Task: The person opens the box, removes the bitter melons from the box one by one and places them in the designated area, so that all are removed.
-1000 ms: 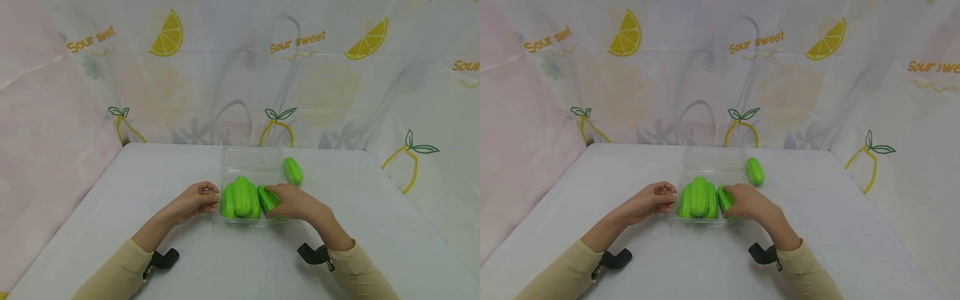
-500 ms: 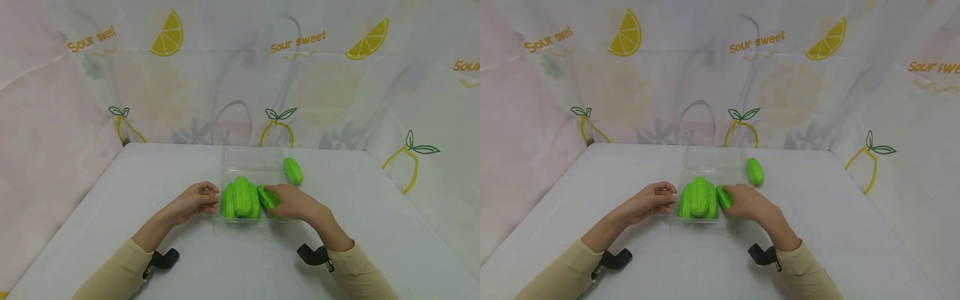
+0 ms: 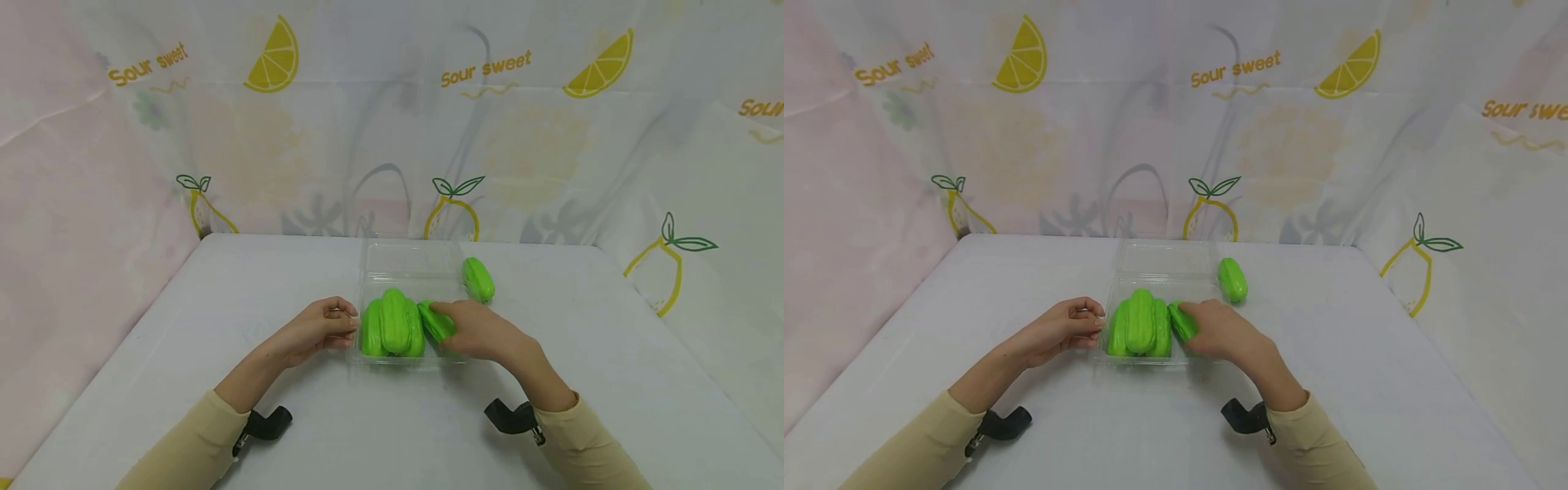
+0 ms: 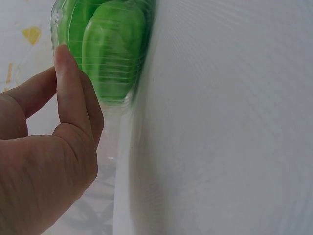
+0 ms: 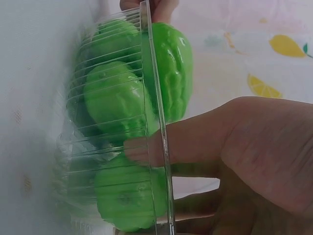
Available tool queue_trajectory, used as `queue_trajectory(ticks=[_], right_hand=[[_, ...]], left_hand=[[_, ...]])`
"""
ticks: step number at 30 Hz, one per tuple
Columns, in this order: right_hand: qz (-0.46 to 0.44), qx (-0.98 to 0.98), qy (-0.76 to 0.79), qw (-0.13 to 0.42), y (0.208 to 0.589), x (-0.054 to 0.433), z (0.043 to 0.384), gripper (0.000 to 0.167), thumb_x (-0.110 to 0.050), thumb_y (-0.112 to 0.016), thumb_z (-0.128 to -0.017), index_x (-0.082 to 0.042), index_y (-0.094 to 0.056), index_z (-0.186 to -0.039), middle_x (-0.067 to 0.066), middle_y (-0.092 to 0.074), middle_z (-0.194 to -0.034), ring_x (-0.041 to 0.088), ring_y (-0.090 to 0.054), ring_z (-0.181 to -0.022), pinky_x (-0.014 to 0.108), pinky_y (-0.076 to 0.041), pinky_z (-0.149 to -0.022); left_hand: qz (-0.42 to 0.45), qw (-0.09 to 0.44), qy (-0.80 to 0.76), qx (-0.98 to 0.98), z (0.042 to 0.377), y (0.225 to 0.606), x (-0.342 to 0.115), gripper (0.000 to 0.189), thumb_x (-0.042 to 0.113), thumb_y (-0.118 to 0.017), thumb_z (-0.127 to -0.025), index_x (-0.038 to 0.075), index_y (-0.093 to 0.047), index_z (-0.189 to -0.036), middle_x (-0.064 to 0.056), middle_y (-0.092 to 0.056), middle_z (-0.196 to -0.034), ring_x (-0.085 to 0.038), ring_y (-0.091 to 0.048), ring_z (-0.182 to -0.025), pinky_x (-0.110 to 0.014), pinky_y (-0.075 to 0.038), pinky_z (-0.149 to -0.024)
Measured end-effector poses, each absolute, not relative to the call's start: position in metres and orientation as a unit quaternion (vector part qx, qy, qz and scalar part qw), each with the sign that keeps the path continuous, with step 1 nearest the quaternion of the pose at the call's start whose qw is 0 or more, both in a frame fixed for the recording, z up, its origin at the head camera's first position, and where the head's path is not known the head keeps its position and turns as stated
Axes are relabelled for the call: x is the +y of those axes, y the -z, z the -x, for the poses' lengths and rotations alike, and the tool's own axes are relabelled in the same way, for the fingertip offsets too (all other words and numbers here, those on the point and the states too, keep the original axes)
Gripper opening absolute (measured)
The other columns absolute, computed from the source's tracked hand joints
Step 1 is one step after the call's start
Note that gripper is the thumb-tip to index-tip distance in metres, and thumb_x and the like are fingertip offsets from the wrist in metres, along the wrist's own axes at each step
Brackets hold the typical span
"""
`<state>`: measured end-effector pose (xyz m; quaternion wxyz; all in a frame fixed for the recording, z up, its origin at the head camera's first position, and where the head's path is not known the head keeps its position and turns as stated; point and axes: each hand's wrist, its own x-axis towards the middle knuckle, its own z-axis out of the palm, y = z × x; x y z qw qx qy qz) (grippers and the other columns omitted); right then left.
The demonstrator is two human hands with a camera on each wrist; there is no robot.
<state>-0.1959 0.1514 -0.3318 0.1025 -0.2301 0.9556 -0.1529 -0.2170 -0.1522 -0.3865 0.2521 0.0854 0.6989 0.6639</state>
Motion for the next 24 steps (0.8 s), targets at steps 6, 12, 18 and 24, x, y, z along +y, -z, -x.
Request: queue_trajectory(ticks=[6, 12, 18, 24], right_hand=[[0.23, 0.957, 0.152, 0.086, 0.328, 0.153, 0.195, 0.062, -0.008, -0.067, -0.084, -0.006, -0.05, -0.144, 0.014, -0.062, -0.135, 0.027, -0.06, -0.117, 0.047, -0.051, -0.098], [0.226, 0.957, 0.162, 0.078, 0.324, 0.156, 0.195, 0.064, -0.011, -0.067, -0.086, -0.008, -0.048, -0.146, 0.013, -0.06, -0.138, 0.024, -0.06, -0.114, 0.046, -0.052, -0.097], [0.231, 0.957, 0.165, 0.065, 0.323, 0.16, 0.198, 0.064, -0.012, -0.069, -0.085, -0.008, -0.048, -0.146, 0.012, -0.062, -0.136, 0.021, -0.059, -0.103, 0.044, -0.052, -0.091], [0.229, 0.956, 0.174, 0.059, 0.322, 0.162, 0.2, 0.065, -0.013, -0.069, -0.085, -0.011, -0.048, -0.147, 0.009, -0.06, -0.14, 0.019, -0.058, -0.1, 0.043, -0.053, -0.092]], left_hand=[[-0.085, 0.251, -0.662, 0.701, 0.218, 0.387, -0.152, 0.027, 0.011, -0.061, -0.098, 0.0, -0.047, -0.118, -0.002, -0.061, -0.086, -0.008, -0.062, -0.073, -0.017, -0.059, -0.068], [-0.093, 0.251, -0.658, 0.704, 0.218, 0.388, -0.153, 0.028, 0.013, -0.061, -0.098, -0.001, -0.046, -0.118, -0.002, -0.06, -0.086, -0.008, -0.062, -0.073, -0.017, -0.059, -0.069], [-0.095, 0.251, -0.657, 0.704, 0.218, 0.388, -0.152, 0.028, 0.012, -0.06, -0.099, -0.001, -0.046, -0.118, -0.002, -0.06, -0.086, -0.008, -0.062, -0.073, -0.018, -0.059, -0.069], [-0.094, 0.251, -0.66, 0.702, 0.218, 0.388, -0.152, 0.028, 0.013, -0.061, -0.098, 0.0, -0.046, -0.118, -0.002, -0.06, -0.086, -0.008, -0.062, -0.072, -0.018, -0.059, -0.069]])
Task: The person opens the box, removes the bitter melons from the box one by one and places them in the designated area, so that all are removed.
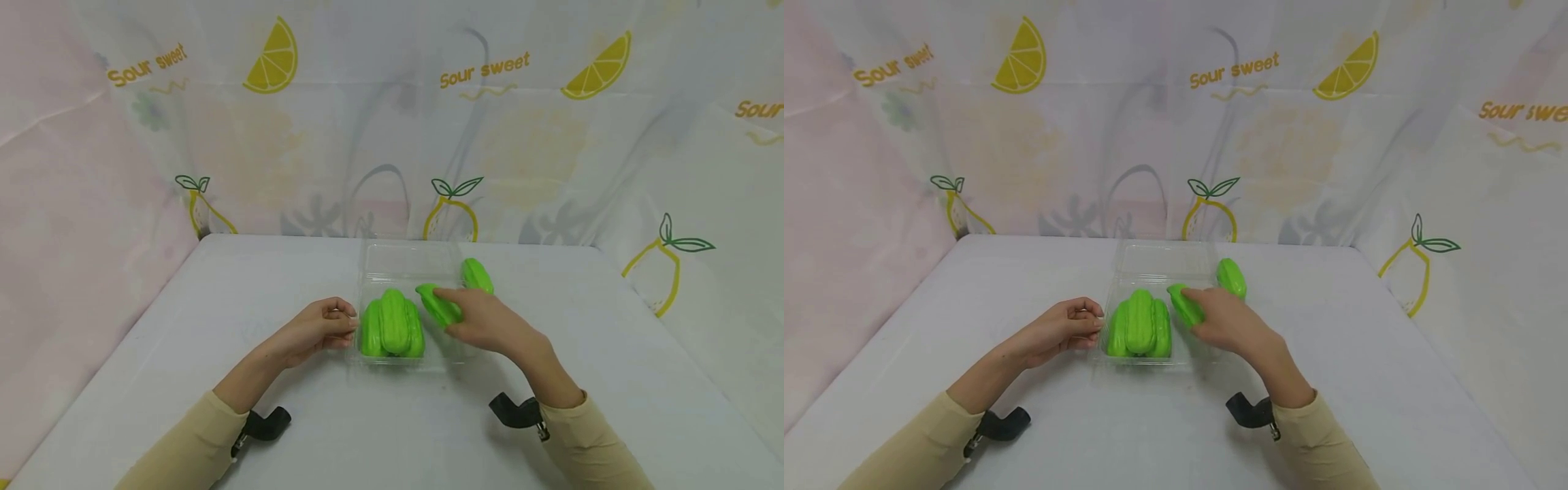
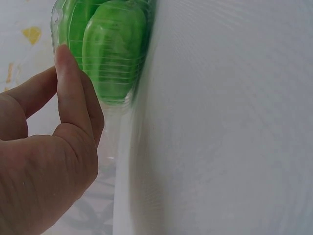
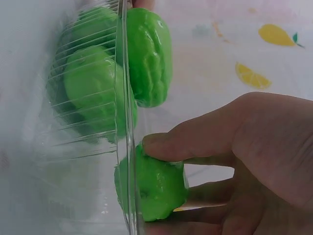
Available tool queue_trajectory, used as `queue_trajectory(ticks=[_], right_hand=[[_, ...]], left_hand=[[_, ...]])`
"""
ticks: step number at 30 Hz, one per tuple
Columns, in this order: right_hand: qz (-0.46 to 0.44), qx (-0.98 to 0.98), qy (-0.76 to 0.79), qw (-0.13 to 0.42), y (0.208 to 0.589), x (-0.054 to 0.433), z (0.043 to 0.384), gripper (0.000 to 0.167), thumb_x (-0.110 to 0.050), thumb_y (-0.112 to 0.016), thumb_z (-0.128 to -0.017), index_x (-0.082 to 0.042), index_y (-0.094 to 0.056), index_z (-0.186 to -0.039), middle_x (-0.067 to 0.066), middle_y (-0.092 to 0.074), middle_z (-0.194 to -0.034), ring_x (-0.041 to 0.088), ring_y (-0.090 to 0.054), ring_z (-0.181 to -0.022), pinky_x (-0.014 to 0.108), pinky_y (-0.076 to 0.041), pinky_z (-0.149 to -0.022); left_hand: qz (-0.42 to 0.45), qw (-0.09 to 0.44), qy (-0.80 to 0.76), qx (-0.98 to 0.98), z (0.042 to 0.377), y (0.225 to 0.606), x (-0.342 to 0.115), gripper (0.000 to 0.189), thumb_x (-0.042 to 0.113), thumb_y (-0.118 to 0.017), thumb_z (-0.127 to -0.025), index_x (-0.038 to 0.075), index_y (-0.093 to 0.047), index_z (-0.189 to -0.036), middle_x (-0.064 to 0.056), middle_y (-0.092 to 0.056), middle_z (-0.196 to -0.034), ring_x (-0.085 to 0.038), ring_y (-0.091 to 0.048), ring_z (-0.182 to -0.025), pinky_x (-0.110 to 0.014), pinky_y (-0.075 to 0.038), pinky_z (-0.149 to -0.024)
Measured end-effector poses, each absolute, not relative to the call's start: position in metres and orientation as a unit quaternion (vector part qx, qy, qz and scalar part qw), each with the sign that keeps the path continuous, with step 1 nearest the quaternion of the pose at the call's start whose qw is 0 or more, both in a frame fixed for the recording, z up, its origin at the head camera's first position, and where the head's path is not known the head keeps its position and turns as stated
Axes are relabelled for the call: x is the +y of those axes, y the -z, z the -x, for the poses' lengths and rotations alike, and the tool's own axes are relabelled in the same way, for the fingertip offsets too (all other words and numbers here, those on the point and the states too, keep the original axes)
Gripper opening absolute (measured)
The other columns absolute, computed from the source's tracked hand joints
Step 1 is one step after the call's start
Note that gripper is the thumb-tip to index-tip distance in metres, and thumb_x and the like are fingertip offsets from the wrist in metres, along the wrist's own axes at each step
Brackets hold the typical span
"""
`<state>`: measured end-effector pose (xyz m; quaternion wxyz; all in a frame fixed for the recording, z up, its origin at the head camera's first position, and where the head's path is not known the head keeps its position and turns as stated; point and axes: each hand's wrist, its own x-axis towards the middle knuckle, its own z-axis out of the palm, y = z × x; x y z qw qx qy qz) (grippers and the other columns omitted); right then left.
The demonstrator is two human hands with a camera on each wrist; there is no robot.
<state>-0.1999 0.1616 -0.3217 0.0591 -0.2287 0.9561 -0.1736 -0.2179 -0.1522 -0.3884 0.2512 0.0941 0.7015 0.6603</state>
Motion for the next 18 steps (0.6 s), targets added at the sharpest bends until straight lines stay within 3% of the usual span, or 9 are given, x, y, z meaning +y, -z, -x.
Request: queue_trajectory(ticks=[10, 14, 18], right_hand=[[0.228, 0.951, 0.206, 0.043, 0.319, 0.171, 0.205, 0.065, -0.013, -0.069, -0.085, -0.017, -0.049, -0.147, 0.005, -0.065, -0.131, 0.017, -0.054, -0.084, 0.03, -0.046, -0.075], [0.223, 0.95, 0.217, 0.04, 0.318, 0.175, 0.209, 0.066, -0.017, -0.071, -0.086, -0.018, -0.047, -0.148, 0.005, -0.068, -0.105, 0.016, -0.051, -0.077, 0.029, -0.045, -0.07], [0.215, 0.949, 0.227, 0.034, 0.317, 0.178, 0.212, 0.067, -0.02, -0.07, -0.088, -0.018, -0.045, -0.149, 0.005, -0.066, -0.096, 0.017, -0.051, -0.077, 0.03, -0.044, -0.07]], left_hand=[[-0.097, 0.251, -0.657, 0.704, 0.217, 0.387, -0.152, 0.029, 0.013, -0.061, -0.098, -0.001, -0.046, -0.118, -0.002, -0.06, -0.086, -0.008, -0.062, -0.074, -0.018, -0.059, -0.069], [-0.096, 0.252, -0.658, 0.703, 0.218, 0.387, -0.152, 0.029, 0.013, -0.061, -0.098, 0.0, -0.046, -0.118, -0.003, -0.06, -0.087, -0.009, -0.062, -0.075, -0.018, -0.059, -0.07], [-0.095, 0.251, -0.658, 0.704, 0.218, 0.388, -0.153, 0.028, 0.013, -0.061, -0.098, 0.0, -0.046, -0.117, -0.003, -0.06, -0.087, -0.009, -0.062, -0.074, -0.018, -0.059, -0.069]])
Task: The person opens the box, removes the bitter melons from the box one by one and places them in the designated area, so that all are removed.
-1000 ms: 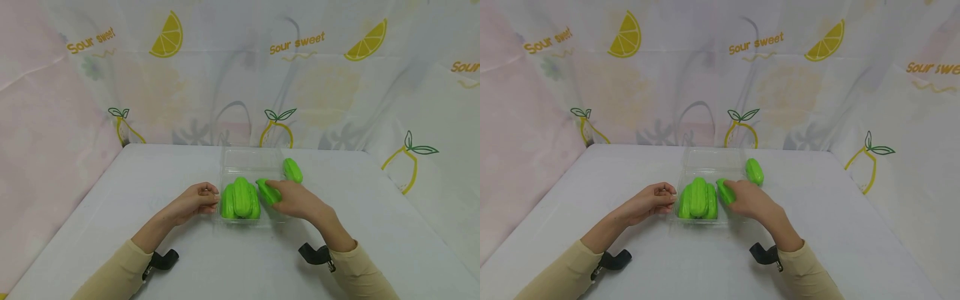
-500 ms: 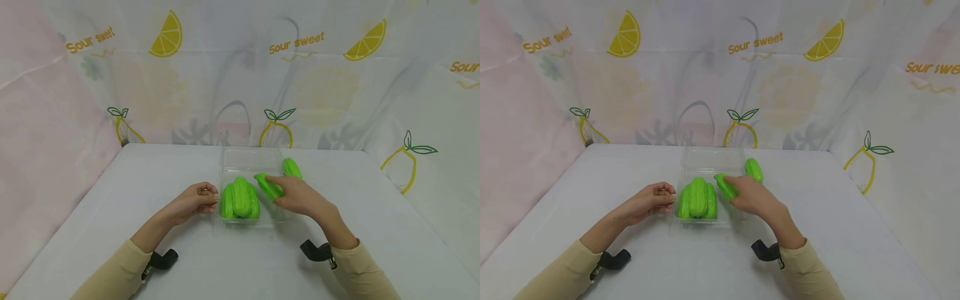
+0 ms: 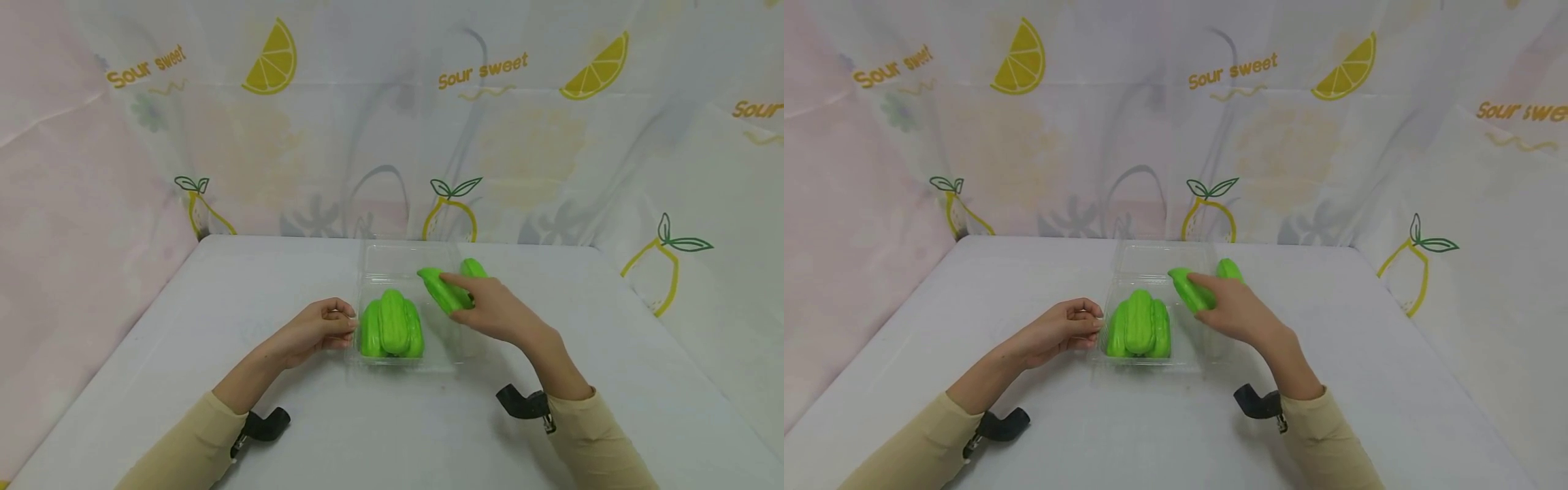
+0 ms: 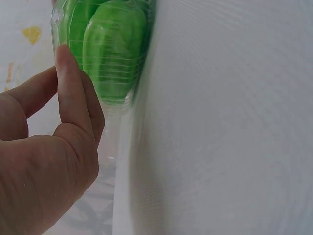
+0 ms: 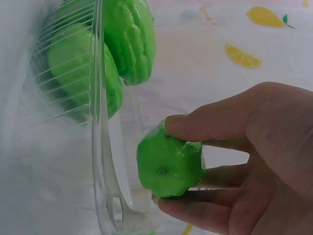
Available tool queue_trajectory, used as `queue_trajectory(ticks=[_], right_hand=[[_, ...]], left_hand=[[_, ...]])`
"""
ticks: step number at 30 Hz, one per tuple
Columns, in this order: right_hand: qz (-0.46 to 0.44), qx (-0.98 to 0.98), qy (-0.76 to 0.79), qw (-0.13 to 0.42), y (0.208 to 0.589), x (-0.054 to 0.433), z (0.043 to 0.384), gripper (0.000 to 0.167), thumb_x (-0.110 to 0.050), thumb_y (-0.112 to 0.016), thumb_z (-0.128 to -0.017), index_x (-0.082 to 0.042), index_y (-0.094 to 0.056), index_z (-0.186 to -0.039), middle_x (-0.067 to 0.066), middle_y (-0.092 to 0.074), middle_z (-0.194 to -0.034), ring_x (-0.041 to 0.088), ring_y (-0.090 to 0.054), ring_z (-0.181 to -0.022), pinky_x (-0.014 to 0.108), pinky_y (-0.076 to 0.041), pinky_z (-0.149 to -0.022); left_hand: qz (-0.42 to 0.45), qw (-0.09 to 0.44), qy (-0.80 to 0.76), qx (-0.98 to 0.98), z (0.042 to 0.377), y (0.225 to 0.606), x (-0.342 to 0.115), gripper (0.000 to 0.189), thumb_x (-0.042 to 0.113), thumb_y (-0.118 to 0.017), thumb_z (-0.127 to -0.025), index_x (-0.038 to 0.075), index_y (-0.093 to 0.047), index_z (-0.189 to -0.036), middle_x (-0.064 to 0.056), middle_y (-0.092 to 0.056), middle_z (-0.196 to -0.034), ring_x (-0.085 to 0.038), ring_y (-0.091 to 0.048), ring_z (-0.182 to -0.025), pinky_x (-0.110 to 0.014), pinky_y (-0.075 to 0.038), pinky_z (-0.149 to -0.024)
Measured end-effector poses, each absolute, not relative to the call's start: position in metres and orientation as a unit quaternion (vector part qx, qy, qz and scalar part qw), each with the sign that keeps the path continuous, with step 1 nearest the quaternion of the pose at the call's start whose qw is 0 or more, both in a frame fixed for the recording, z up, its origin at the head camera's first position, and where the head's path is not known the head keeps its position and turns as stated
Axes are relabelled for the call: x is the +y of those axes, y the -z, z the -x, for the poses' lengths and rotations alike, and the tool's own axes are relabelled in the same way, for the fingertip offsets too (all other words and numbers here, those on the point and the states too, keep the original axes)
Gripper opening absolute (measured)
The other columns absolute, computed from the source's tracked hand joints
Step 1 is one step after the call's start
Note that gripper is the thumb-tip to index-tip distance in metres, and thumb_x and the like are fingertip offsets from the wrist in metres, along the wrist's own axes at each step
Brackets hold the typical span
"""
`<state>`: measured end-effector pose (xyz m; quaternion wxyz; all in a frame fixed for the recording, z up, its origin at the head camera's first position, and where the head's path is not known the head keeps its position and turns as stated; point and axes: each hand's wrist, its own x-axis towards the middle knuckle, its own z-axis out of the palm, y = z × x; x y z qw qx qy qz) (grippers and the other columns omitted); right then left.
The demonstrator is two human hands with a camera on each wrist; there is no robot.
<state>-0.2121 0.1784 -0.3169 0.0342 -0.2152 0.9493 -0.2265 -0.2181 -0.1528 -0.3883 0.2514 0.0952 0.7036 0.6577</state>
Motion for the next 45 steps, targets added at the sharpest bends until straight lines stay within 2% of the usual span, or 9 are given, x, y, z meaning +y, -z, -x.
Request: queue_trajectory(ticks=[6, 13, 21, 27, 34, 40, 45], right_hand=[[0.189, 0.95, 0.25, 0.0, 0.318, 0.184, 0.218, 0.067, -0.021, -0.069, -0.089, -0.021, -0.043, -0.151, 0.011, -0.066, -0.124, 0.023, -0.056, -0.093, 0.036, -0.048, -0.079], [0.179, 0.943, 0.277, -0.037, 0.323, 0.194, 0.225, 0.065, -0.02, -0.067, -0.092, -0.016, -0.041, -0.152, 0.015, -0.051, -0.149, 0.031, -0.062, -0.112, 0.049, -0.054, -0.091], [0.139, 0.942, 0.3, -0.063, 0.327, 0.207, 0.233, 0.064, -0.019, -0.065, -0.094, -0.016, -0.039, -0.153, 0.021, -0.049, -0.148, 0.041, -0.063, -0.116, 0.049, -0.058, -0.087], [0.108, 0.939, 0.312, -0.095, 0.332, 0.217, 0.239, 0.064, -0.019, -0.066, -0.093, -0.016, -0.04, -0.152, 0.021, -0.051, -0.147, 0.041, -0.063, -0.117, 0.05, -0.059, -0.086], [0.074, 0.938, 0.321, -0.105, 0.339, 0.227, 0.245, 0.064, -0.021, -0.066, -0.093, -0.016, -0.041, -0.152, 0.02, -0.052, -0.146, 0.041, -0.064, -0.115, 0.048, -0.058, -0.084], [0.059, 0.939, 0.319, -0.112, 0.346, 0.236, 0.249, 0.064, -0.019, -0.063, -0.092, -0.015, -0.04, -0.152, 0.023, -0.052, -0.145, 0.041, -0.065, -0.112, 0.039, -0.057, -0.076], [0.043, 0.944, 0.309, -0.108, 0.349, 0.243, 0.251, 0.064, -0.02, -0.061, -0.093, -0.014, -0.039, -0.153, 0.023, -0.052, -0.145, 0.036, -0.063, -0.103, 0.031, -0.051, -0.068]], left_hand=[[-0.094, 0.252, -0.658, 0.703, 0.218, 0.389, -0.153, 0.029, 0.013, -0.062, -0.098, 0.0, -0.046, -0.118, -0.003, -0.06, -0.087, -0.009, -0.062, -0.075, -0.018, -0.059, -0.069], [-0.095, 0.251, -0.658, 0.703, 0.218, 0.388, -0.153, 0.029, 0.014, -0.062, -0.098, -0.001, -0.046, -0.118, -0.002, -0.06, -0.086, -0.008, -0.062, -0.074, -0.018, -0.059, -0.069], [-0.1, 0.252, -0.661, 0.7, 0.217, 0.387, -0.153, 0.029, 0.014, -0.061, -0.098, 0.0, -0.045, -0.118, -0.002, -0.06, -0.086, -0.008, -0.062, -0.074, -0.018, -0.059, -0.068], [-0.095, 0.252, -0.659, 0.702, 0.217, 0.386, -0.153, 0.028, 0.013, -0.061, -0.098, 0.0, -0.046, -0.118, -0.002, -0.06, -0.086, -0.008, -0.062, -0.074, -0.018, -0.059, -0.069], [-0.093, 0.252, -0.656, 0.705, 0.217, 0.386, -0.153, 0.03, 0.014, -0.062, -0.098, -0.002, -0.046, -0.118, -0.002, -0.06, -0.086, -0.008, -0.062, -0.074, -0.018, -0.059, -0.069], [-0.096, 0.253, -0.658, 0.703, 0.217, 0.387, -0.154, 0.031, 0.013, -0.062, -0.098, -0.003, -0.045, -0.118, -0.002, -0.06, -0.086, -0.007, -0.062, -0.074, -0.017, -0.059, -0.069], [-0.099, 0.253, -0.657, 0.704, 0.217, 0.387, -0.154, 0.03, 0.014, -0.061, -0.098, -0.002, -0.045, -0.118, -0.002, -0.06, -0.086, -0.007, -0.062, -0.074, -0.017, -0.059, -0.069]])
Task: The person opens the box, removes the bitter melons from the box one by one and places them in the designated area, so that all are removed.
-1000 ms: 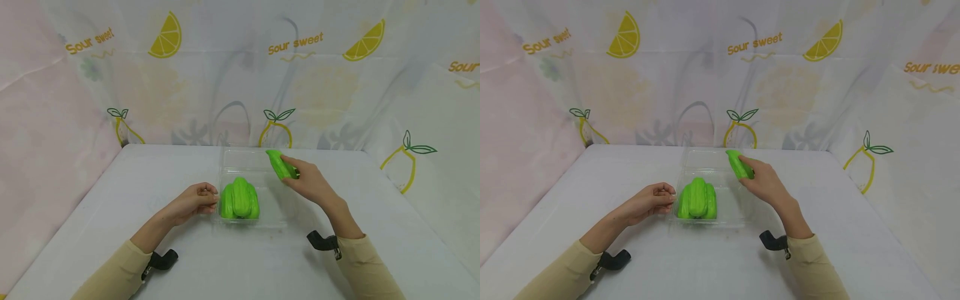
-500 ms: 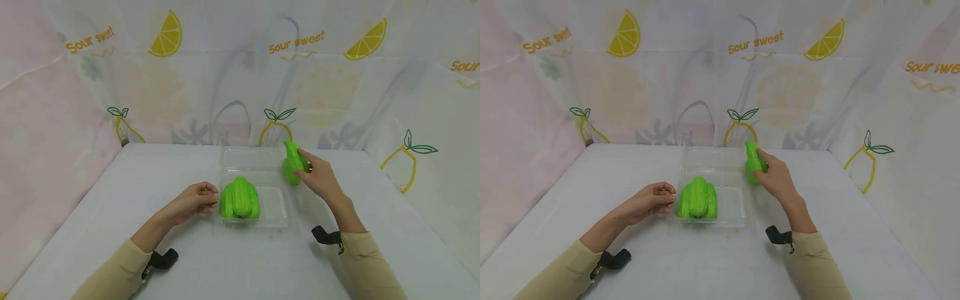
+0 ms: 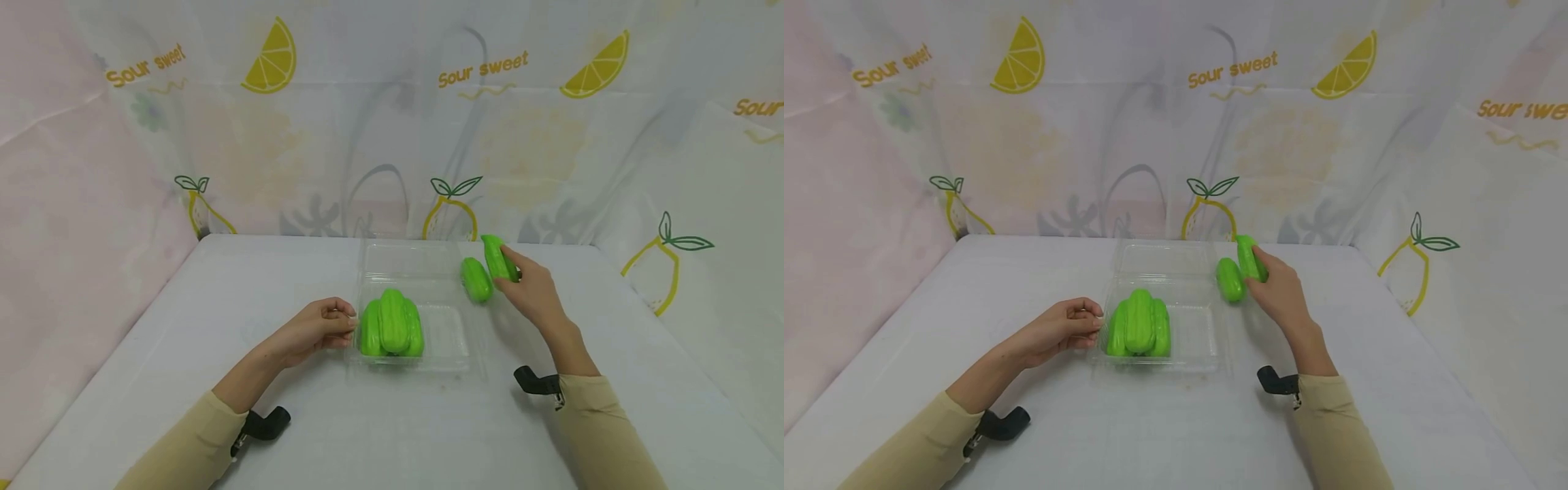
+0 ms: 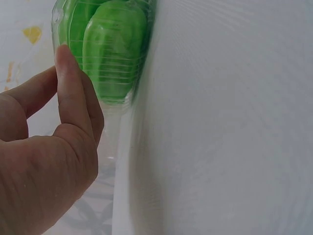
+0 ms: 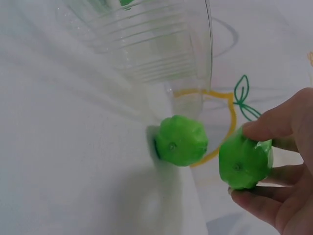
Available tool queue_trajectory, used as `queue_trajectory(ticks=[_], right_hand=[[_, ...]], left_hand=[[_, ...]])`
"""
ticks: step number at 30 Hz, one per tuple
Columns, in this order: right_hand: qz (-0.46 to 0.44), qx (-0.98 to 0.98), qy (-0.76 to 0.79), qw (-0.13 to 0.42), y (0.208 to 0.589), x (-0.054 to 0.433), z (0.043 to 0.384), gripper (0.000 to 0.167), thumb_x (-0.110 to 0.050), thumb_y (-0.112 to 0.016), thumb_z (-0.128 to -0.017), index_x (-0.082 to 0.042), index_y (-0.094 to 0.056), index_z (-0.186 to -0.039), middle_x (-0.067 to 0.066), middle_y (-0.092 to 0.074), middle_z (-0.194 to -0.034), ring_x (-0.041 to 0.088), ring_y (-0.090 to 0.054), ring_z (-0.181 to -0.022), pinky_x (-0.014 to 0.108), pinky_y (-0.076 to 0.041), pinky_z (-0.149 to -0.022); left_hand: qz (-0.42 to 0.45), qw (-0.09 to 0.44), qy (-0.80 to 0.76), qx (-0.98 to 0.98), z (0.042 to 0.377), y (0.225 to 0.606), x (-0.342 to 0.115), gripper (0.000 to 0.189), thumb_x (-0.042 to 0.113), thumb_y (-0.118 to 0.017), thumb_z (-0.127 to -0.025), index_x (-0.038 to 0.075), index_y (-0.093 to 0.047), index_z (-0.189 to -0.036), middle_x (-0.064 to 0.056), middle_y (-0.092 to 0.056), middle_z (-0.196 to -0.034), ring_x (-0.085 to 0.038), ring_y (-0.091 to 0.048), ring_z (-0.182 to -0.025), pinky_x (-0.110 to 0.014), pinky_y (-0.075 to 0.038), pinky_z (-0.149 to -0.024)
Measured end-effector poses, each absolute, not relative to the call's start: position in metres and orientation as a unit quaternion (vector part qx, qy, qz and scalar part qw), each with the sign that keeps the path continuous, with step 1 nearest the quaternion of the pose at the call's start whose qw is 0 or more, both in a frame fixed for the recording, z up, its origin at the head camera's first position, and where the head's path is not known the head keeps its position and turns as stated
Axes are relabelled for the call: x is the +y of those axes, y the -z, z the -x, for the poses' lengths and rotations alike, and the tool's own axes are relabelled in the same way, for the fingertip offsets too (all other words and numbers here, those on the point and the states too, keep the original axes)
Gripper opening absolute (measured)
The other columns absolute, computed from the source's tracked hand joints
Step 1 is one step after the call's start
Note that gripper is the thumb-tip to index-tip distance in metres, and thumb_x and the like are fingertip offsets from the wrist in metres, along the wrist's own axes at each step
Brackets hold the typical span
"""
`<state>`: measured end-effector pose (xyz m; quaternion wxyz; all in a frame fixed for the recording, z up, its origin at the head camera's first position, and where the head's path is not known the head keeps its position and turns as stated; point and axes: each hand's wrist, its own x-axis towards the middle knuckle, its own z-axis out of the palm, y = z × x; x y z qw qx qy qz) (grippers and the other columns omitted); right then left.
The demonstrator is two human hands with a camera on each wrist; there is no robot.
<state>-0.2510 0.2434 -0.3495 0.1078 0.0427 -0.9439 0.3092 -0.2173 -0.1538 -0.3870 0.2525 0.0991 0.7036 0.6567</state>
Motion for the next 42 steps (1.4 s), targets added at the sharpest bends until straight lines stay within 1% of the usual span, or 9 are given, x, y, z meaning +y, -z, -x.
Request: queue_trajectory(ticks=[2, 5, 11, 15, 19, 25, 27, 37, 42], right_hand=[[-0.04, -0.947, -0.301, 0.102, 0.351, 0.246, 0.252, 0.064, -0.021, -0.06, -0.093, -0.014, -0.038, -0.153, 0.023, -0.051, -0.146, 0.034, -0.062, -0.101, 0.033, -0.051, -0.07], [-0.038, -0.954, -0.283, 0.096, 0.355, 0.25, 0.255, 0.064, -0.021, -0.059, -0.093, -0.012, -0.037, -0.153, 0.023, -0.049, -0.147, 0.034, -0.058, -0.104, 0.041, -0.051, -0.079], [-0.027, -0.963, -0.256, 0.077, 0.365, 0.256, 0.257, 0.065, -0.021, -0.056, -0.092, -0.008, -0.036, -0.152, 0.027, -0.045, -0.149, 0.041, -0.051, -0.125, 0.056, -0.046, -0.099], [-0.019, -0.967, -0.25, 0.055, 0.372, 0.258, 0.259, 0.065, -0.022, -0.056, -0.091, -0.007, -0.037, -0.152, 0.028, -0.044, -0.149, 0.044, -0.047, -0.132, 0.059, -0.044, -0.105], [-0.011, -0.966, -0.255, 0.042, 0.377, 0.26, 0.26, 0.067, -0.022, -0.057, -0.09, -0.006, -0.037, -0.152, 0.029, -0.044, -0.149, 0.043, -0.05, -0.128, 0.058, -0.044, -0.103], [-0.001, -0.962, -0.268, 0.046, 0.38, 0.262, 0.261, 0.065, -0.024, -0.059, -0.091, -0.006, -0.038, -0.15, 0.032, -0.051, -0.14, 0.041, -0.057, -0.113, 0.055, -0.05, -0.09], [-0.004, -0.961, -0.27, 0.05, 0.381, 0.263, 0.262, 0.061, -0.024, -0.059, -0.092, -0.006, -0.04, -0.148, 0.032, -0.053, -0.138, 0.043, -0.059, -0.111, 0.054, -0.051, -0.088], [-0.021, -0.956, -0.285, 0.058, 0.382, 0.261, 0.262, 0.055, -0.024, -0.059, -0.096, -0.002, -0.044, -0.145, 0.03, -0.053, -0.14, 0.045, -0.061, -0.116, 0.053, -0.053, -0.091], [-0.017, -0.955, -0.294, 0.037, 0.381, 0.26, 0.261, 0.054, -0.026, -0.051, -0.099, -0.003, -0.042, -0.147, 0.028, -0.046, -0.147, 0.047, -0.055, -0.124, 0.057, -0.05, -0.099]], left_hand=[[-0.099, 0.252, -0.656, 0.704, 0.217, 0.387, -0.154, 0.029, 0.014, -0.061, -0.098, -0.001, -0.046, -0.118, -0.002, -0.06, -0.086, -0.007, -0.062, -0.074, -0.018, -0.059, -0.069], [-0.098, 0.252, -0.657, 0.703, 0.218, 0.388, -0.154, 0.029, 0.014, -0.061, -0.099, 0.0, -0.046, -0.118, -0.002, -0.06, -0.086, -0.007, -0.062, -0.074, -0.018, -0.059, -0.069], [-0.092, 0.255, -0.657, 0.703, 0.219, 0.389, -0.152, 0.028, 0.014, -0.061, -0.099, 0.0, -0.047, -0.118, -0.001, -0.06, -0.086, -0.007, -0.062, -0.074, -0.018, -0.059, -0.069], [-0.092, 0.257, -0.656, 0.704, 0.219, 0.388, -0.152, 0.028, 0.014, -0.061, -0.099, -0.001, -0.047, -0.118, -0.001, -0.061, -0.085, -0.007, -0.062, -0.073, -0.018, -0.059, -0.069], [-0.097, 0.258, -0.657, 0.702, 0.219, 0.387, -0.151, 0.027, 0.013, -0.06, -0.099, -0.001, -0.047, -0.118, 0.0, -0.061, -0.084, -0.006, -0.062, -0.073, -0.018, -0.059, -0.069], [-0.098, 0.258, -0.66, 0.699, 0.22, 0.387, -0.151, 0.027, 0.013, -0.06, -0.099, -0.001, -0.047, -0.118, -0.001, -0.061, -0.085, -0.007, -0.062, -0.073, -0.018, -0.059, -0.068], [-0.098, 0.258, -0.659, 0.7, 0.221, 0.387, -0.151, 0.027, 0.013, -0.06, -0.099, -0.001, -0.046, -0.118, -0.001, -0.061, -0.086, -0.007, -0.063, -0.074, -0.018, -0.059, -0.069], [-0.09, 0.256, -0.659, 0.701, 0.219, 0.387, -0.151, 0.028, 0.013, -0.06, -0.099, -0.001, -0.046, -0.119, -0.002, -0.06, -0.087, -0.007, -0.063, -0.076, -0.018, -0.059, -0.07], [-0.091, 0.258, -0.66, 0.7, 0.219, 0.388, -0.152, 0.027, 0.012, -0.06, -0.099, -0.001, -0.046, -0.119, -0.001, -0.061, -0.087, -0.007, -0.063, -0.076, -0.018, -0.059, -0.069]])
